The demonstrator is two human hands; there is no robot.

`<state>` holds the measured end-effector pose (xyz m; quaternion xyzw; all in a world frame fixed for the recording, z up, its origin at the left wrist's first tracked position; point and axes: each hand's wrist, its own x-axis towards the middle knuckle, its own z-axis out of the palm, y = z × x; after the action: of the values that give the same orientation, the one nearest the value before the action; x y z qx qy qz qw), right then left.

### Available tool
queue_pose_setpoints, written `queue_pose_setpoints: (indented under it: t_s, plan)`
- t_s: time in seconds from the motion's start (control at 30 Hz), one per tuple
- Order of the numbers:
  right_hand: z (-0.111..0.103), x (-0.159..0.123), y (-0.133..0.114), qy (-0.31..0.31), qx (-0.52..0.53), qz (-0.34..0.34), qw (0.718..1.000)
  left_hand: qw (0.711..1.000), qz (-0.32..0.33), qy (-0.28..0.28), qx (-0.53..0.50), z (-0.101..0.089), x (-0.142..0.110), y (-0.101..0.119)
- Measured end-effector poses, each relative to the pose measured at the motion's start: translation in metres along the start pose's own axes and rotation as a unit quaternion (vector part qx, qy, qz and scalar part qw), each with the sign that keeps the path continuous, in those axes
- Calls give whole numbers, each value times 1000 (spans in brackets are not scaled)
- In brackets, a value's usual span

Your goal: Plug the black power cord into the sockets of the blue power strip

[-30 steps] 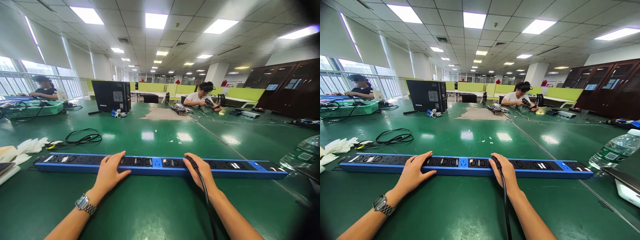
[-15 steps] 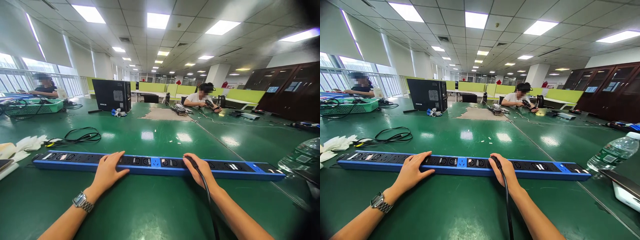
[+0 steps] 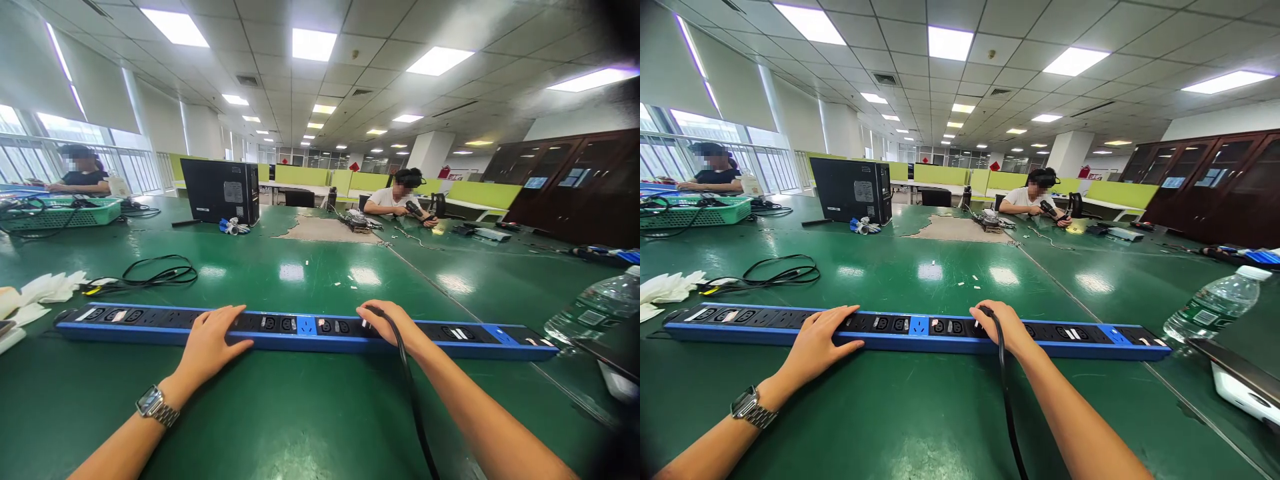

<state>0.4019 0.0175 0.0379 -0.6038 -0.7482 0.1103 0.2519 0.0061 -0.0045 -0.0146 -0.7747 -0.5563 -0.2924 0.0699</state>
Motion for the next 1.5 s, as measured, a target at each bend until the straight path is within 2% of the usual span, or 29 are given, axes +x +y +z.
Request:
queue_pose_setpoints:
  t_s: [0.33,0.53,0.73,0.87,1.03,1.17,1.27,1.33,1.5]
  plan:
    - [-6,-1,-10,-49,21,-19,998,1000,7,-9,-2,-2,1,0]
    - [-5,-6,-8,-27,44,-52,997,1000,8,-15,-6,-3,1,0]
    - [2,-7,-7,-58,-2,-79,995,1000,14,-18,-1,-2,0,-1]
    - [15,-14,-5,-4,-10,-70,998,999,27,-23,-7,-3,-1,-3]
    - [33,-27,3,116,0,-84,990,999,29,-33,-18,-5,-2,-3]
    - [34,-30,11,136,-9,-129,982,999,5,-36,-33,-9,2,0]
    - [34,-29,12,130,-31,-142,981,997,-6,-40,-69,-14,10,10]
    - [39,-29,11,140,-53,-144,978,994,10,-44,-99,-17,17,23]
    - [52,-33,13,197,-75,-142,967,983,64,-48,-166,-15,34,73]
